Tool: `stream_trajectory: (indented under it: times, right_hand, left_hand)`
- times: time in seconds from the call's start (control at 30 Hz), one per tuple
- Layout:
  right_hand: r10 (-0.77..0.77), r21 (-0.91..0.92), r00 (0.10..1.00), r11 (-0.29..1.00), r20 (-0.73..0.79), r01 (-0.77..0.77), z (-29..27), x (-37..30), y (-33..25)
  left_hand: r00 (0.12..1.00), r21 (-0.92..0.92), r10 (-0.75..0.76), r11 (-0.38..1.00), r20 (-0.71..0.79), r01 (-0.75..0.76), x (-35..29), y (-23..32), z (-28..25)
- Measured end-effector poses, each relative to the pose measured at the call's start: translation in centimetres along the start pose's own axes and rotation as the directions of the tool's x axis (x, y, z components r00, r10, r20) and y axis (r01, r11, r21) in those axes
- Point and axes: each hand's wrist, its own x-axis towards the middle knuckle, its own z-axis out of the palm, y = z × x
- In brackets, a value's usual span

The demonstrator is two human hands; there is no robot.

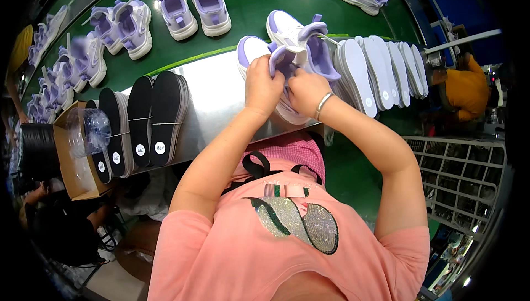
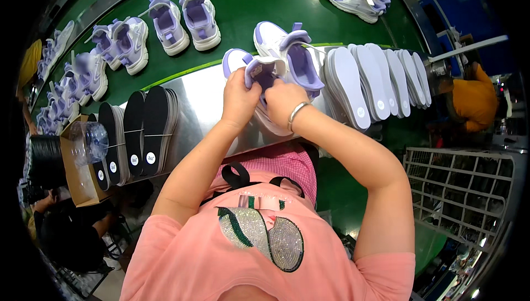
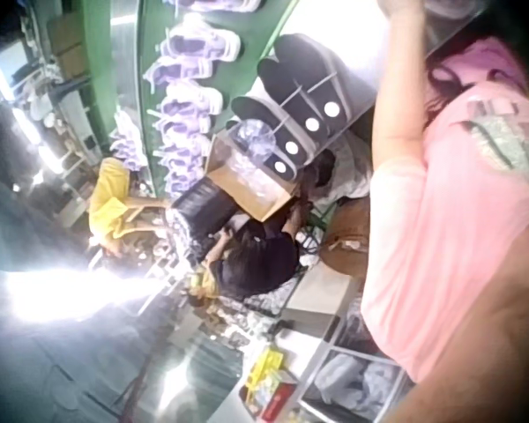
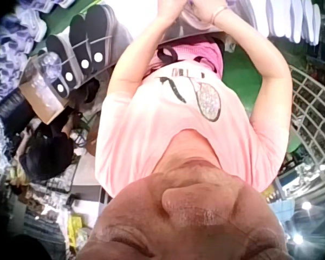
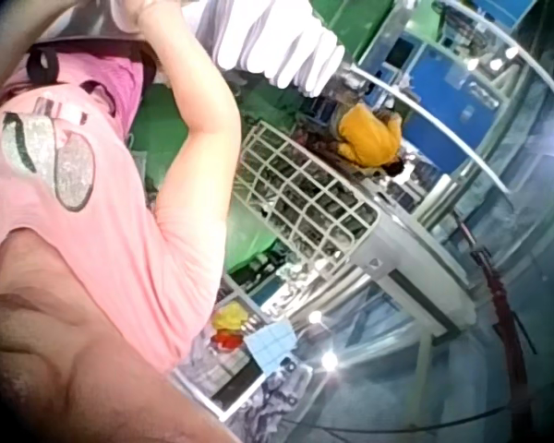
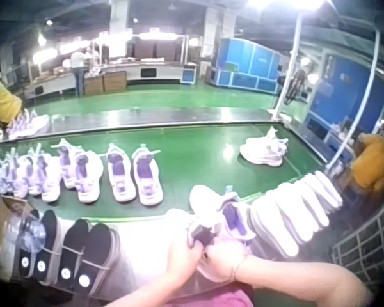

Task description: The person picks up and places soles into the interiors of multiple purple and white sneakers on a conveyor belt by hand.

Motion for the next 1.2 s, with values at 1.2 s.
stream_trajectory:
  times: [1.2]
  right_hand:
    - [-0.264,0.184,0.851,0.962,0.454,0.2,4.7,4.7,2.6]
  left_hand:
    - [0.998,-0.141,0.046,0.989,0.052,-0.039,0.1,-1.3,1.9]
